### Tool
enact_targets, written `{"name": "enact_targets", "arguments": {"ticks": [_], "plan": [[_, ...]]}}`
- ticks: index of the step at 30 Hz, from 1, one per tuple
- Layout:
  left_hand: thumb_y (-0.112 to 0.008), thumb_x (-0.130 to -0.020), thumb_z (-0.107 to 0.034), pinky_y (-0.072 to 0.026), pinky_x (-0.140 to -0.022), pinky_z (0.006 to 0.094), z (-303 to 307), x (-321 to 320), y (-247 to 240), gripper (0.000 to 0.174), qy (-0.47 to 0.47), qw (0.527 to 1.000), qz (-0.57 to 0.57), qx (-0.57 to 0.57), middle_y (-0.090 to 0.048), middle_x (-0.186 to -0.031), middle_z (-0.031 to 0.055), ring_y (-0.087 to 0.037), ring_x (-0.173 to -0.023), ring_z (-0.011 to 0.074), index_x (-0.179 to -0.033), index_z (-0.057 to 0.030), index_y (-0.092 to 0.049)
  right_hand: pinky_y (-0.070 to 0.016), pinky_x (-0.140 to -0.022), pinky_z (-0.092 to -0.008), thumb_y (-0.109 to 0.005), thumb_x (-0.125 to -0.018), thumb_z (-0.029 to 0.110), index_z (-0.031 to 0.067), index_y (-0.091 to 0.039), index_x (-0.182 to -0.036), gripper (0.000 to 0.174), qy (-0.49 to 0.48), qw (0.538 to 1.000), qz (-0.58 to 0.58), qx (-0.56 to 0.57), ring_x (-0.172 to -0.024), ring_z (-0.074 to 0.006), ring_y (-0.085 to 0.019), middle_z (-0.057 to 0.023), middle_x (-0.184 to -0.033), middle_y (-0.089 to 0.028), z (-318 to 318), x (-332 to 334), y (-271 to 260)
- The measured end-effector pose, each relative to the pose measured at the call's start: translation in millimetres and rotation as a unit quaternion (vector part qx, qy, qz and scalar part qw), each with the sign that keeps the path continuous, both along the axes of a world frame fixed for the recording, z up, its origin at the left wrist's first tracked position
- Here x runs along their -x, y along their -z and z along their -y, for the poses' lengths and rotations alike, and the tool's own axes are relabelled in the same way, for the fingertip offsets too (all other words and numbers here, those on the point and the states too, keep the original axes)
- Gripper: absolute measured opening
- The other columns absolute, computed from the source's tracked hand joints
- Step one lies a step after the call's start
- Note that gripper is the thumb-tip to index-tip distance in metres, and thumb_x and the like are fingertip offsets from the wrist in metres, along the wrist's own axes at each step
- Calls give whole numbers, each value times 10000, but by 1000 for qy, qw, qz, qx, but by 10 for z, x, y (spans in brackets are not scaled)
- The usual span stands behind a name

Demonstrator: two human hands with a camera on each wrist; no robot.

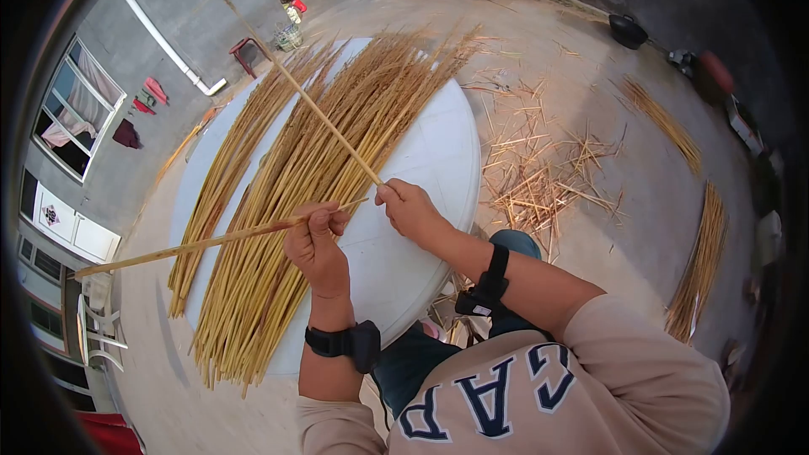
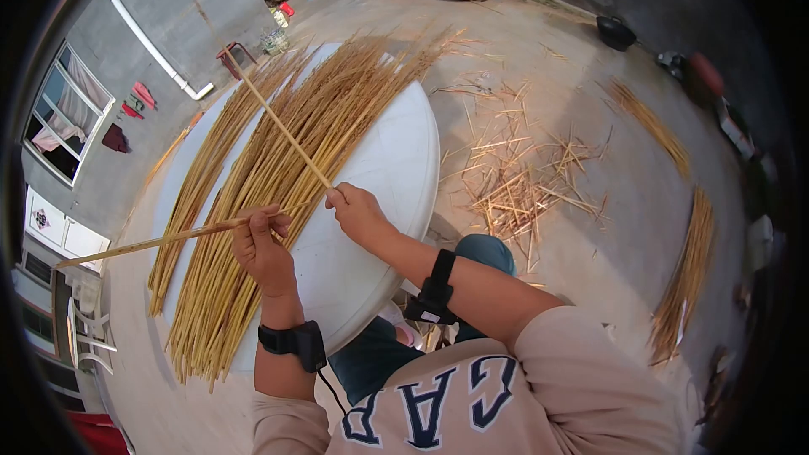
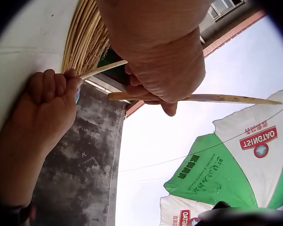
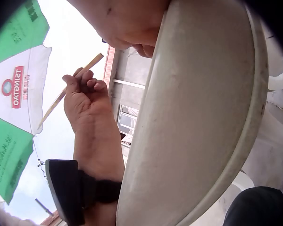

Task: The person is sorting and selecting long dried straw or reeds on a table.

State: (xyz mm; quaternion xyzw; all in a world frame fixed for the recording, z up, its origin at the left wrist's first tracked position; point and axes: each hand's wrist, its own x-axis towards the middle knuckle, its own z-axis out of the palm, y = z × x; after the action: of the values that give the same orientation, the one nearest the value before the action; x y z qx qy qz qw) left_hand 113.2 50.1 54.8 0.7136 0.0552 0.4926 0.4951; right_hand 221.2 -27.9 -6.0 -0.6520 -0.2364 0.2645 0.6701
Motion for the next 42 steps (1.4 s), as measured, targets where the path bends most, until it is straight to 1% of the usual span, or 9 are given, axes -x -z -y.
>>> {"name": "enact_targets", "arguments": {"ticks": [10,14,17,19,21,24,27,32,42], "plan": [[-466,-918,-249,-317,-448,160,-104,34,-273,290,-16,986,31,163,-559,-594,53,-434,-482,49,-832,2,-583,-384,-469,-266,-405,-910,313,12,-522,-796,342,-61,998,18,-29,-481,-120,-430,-32,-552,-448,43,37,-3],[-573,-854,-201,-361,-490,177,299,-77,-404,358,208,955,-210,27,-555,-584,25,-431,-495,52,-1127,27,-539,-377,-457,-256,-427,-901,314,18,-540,-796,334,-91,987,69,-115,-481,-110,-436,-31,-577,-483,55,26,64],[-618,-816,-167,-378,-505,184,300,-202,-316,515,202,932,-232,-191,-558,-618,6,-438,-522,60,-1252,30,-428,-373,-450,-244,-438,-895,321,24,-562,-787,340,-61,922,289,-249,-461,-100,-434,-20,-572,-486,4,-2,125],[-608,-826,-164,-372,-494,175,144,-225,-328,453,152,936,-258,-187,-582,-662,14,-457,-557,55,-1213,17,-458,-372,-451,-247,-426,-901,315,24,-557,-775,343,-60,995,-32,-78,-453,-98,-427,-17,-540,-461,46,31,1],[-602,-836,-178,-367,-471,169,-74,-285,-198,314,-6,987,-149,67,-593,-681,35,-458,-549,51,-1082,1,-524,-368,-451,-251,-415,-907,311,29,-548,-767,342,-65,997,-15,-44,-459,-95,-420,-15,-523,-441,81,27,-23],[-584,-844,-159,-368,-467,168,-353,-335,25,165,-82,983,-49,156,-604,-680,31,-467,-506,61,-926,-16,-566,-278,-413,-215,-396,-932,274,46,-516,-775,302,-98,994,-5,-55,-438,-50,-304,43,-504,-334,103,44,-58],[-600,-838,-170,-358,-447,167,-457,-299,68,166,18,951,-24,308,-585,-674,29,-464,-488,59,-872,-10,-572,-374,-471,-268,-415,-909,302,37,-540,-759,330,-139,989,37,-31,-467,-104,-416,-15,-512,-422,101,35,-65],[-608,-835,-190,-339,-422,167,-665,-201,169,182,24,963,-7,268,-575,-652,26,-469,-481,60,-857,-15,-563,-354,-487,-249,-427,-914,264,22,-542,-796,293,-128,969,210,-17,-503,-99,-416,-18,-527,-418,85,134,-45],[-552,-863,-147,-325,-407,173,-611,-202,165,142,13,961,22,277,-520,-622,6,-456,-469,65,-861,-7,-568,-391,-524,-273,-528,-880,235,17,-506,-881,219,-80,973,214,32,-550,-123,-454,-44,-595,-480,78,154,-45]]}}
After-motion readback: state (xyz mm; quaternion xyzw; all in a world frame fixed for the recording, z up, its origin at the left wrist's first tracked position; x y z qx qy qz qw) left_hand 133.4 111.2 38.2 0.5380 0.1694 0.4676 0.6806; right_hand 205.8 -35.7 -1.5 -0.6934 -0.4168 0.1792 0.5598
